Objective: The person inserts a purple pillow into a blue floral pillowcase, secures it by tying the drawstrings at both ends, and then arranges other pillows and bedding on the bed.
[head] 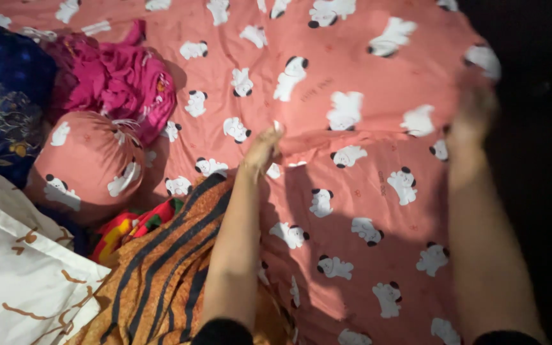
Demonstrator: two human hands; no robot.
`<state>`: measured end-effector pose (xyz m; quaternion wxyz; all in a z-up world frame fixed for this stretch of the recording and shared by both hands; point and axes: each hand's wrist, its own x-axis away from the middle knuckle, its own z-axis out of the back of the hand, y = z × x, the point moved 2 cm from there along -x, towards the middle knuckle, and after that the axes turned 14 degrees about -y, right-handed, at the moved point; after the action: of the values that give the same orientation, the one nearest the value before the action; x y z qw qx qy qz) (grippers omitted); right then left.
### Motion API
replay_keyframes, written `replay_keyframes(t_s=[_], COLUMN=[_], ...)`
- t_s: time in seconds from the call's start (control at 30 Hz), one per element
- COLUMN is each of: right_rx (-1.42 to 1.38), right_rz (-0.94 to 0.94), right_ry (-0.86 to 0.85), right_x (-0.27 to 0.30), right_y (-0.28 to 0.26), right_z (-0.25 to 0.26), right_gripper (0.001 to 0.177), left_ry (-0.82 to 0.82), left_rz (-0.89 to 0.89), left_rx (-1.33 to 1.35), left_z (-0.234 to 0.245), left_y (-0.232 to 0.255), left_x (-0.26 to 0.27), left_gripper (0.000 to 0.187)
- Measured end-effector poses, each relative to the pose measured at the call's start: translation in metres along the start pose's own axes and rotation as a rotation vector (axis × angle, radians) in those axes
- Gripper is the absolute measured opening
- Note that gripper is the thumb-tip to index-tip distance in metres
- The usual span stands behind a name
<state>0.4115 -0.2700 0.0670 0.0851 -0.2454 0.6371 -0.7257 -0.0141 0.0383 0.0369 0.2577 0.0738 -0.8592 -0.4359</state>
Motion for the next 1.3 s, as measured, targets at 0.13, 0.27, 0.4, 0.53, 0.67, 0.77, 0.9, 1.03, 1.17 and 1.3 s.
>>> replay_keyframes(t_s=[0.13,0.27,0.4,0.53,0.67,0.77,0.9,1.03,1.17,1.3], right_rx=[0.108,0.135,0.221,0.171,-0.082,0.096,0.746,0.973,0.871,0.781], right_rz=[-0.171,-0.282,-0.378,-0.598,-0.626,-0.507,0.408,0.733,0.759,0.959], right_ry=[0.077,0.004,-0.141,-0.275,-0.310,-0.420,-0.470,-0.289,-0.346,-0.267], right_x=[0.015,0.073,0.108,0.147,0.184,0.214,0.257,0.262,0.245,0.258], right_y=[-0.003,0.014,0.037,0.079,0.102,0.087,0.004,-0.096,-0.196,-0.294], right_z=[0.017,0.005,-0.016,-0.030,-0.046,-0.059,-0.112,-0.147,-0.143,-0.106], right_gripper=[0.021,0.027,0.028,0.051,0.050,0.049,0.079,0.042,0.023,0.027], left_ry=[-0.284,0.228,0.342,0.402,0.381,0.247,0.236,0.062,-0.050,0.169], left_rz=[0.059,0.151,0.117,-0.145,0.285,0.199,-0.128,-0.253,-0.451,-0.426], left_rx=[-0.463,-0.607,-0.726,-0.719,-0.384,-0.355,-0.220,-0.213,-0.278,-0.325], left_z=[-0.036,-0.048,-0.055,-0.062,-0.071,-0.090,-0.152,-0.223,-0.241,-0.240], left_y=[-0.028,-0.070,-0.103,-0.123,-0.145,-0.138,-0.092,-0.032,0.049,0.111], left_x=[0.000,0.001,0.013,0.015,0.003,0.001,0.013,0.052,0.080,0.105], left_gripper=[0.020,0.035,0.035,0.038,0.037,0.013,0.021,0.017,0.010,0.014])
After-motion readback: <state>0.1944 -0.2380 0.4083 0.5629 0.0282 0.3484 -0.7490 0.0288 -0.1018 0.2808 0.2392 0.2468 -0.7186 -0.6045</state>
